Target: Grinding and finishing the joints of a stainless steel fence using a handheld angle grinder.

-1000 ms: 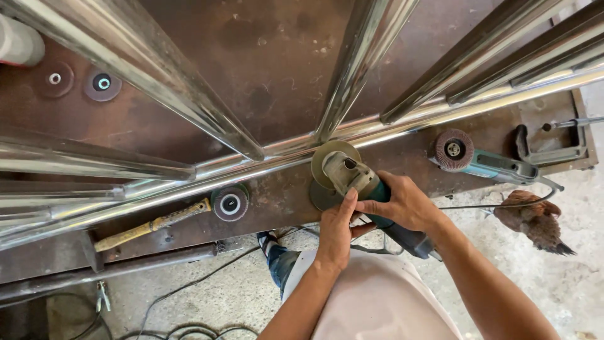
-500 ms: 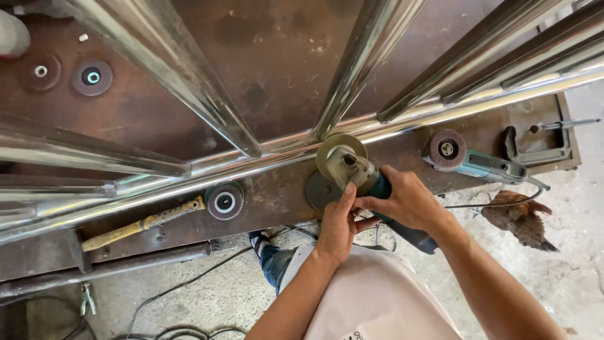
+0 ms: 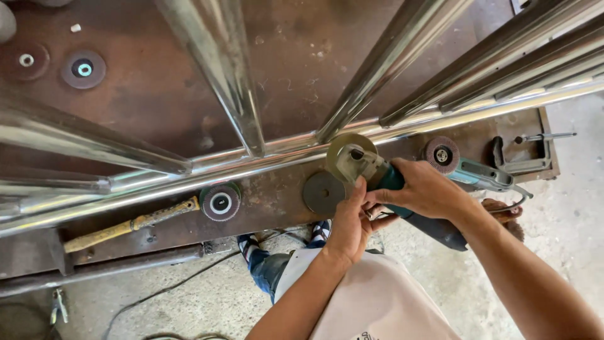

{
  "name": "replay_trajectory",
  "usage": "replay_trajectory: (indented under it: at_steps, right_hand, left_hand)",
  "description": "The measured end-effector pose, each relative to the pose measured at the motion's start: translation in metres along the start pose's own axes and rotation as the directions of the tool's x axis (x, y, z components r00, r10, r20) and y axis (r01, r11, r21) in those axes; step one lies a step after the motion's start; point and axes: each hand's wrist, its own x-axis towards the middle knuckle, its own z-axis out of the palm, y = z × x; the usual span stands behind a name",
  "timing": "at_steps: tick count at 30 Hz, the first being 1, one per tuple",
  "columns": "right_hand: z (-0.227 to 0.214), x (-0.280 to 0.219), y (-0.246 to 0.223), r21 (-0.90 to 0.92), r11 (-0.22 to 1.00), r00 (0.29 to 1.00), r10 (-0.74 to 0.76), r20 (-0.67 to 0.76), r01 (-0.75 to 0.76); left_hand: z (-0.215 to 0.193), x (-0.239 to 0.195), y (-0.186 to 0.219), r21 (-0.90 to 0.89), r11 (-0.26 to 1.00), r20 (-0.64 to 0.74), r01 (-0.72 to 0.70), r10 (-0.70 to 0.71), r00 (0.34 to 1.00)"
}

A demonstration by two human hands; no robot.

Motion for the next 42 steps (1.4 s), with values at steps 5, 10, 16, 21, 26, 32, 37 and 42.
replay_trajectory:
  at_steps: [5, 10, 16, 21, 26, 32, 37, 42]
  right_hand:
    - [-0.012, 0.004, 0.0, -0.043, 0.999, 1.0, 0.0, 0.008, 0.001]
    - [-0.014, -0.004, -0.01, -0.089, 0.996, 1.0, -0.005, 0.015, 0.007]
    - [-0.006, -0.006, -0.02, -0.094, 0.995, 0.997, 0.027, 0.077, -0.02]
    - [0.004, -0.001, -0.006, -0.108, 0.994, 0.999, -0.031, 0.031, 0.034]
    - [0.02, 0.015, 0.028, 0.02, 0.995, 0.995, -0.093, -0.042, 0.094]
    - [0.05, 0.03, 0.059, 0.118, 0.989, 0.995, -0.086, -0.057, 0.092]
    - [0.044, 0.025, 0.051, 0.223, 0.969, 0.992, -0.091, -0.088, 0.109]
    - [0.053, 0.029, 0.061, 0.293, 0.947, 0.991, -0.116, -0.072, 0.132]
  left_hand:
    - [0.01, 0.001, 0.002, 0.005, 0.999, 0.106, -0.044, 0.043, 0.993]
    - [-0.006, 0.011, -0.009, -0.003, 1.0, 0.13, -0.023, 0.024, 0.991]
    - [-0.03, 0.018, -0.023, -0.014, 1.0, 0.113, -0.02, 0.022, 0.993]
    - [-0.027, 0.01, -0.018, 0.008, 1.0, 0.114, -0.028, 0.027, 0.993]
    - [-0.025, 0.01, -0.017, 0.091, 0.994, 0.02, -0.055, 0.054, 0.998]
    - [-0.012, -0.001, -0.016, 0.207, 0.977, -0.148, -0.055, 0.087, 0.985]
    - [0.02, -0.013, 0.007, 0.281, 0.957, -0.206, -0.067, 0.128, 0.97]
    - [0.012, -0.008, -0.002, 0.321, 0.946, -0.262, -0.039, 0.129, 0.957]
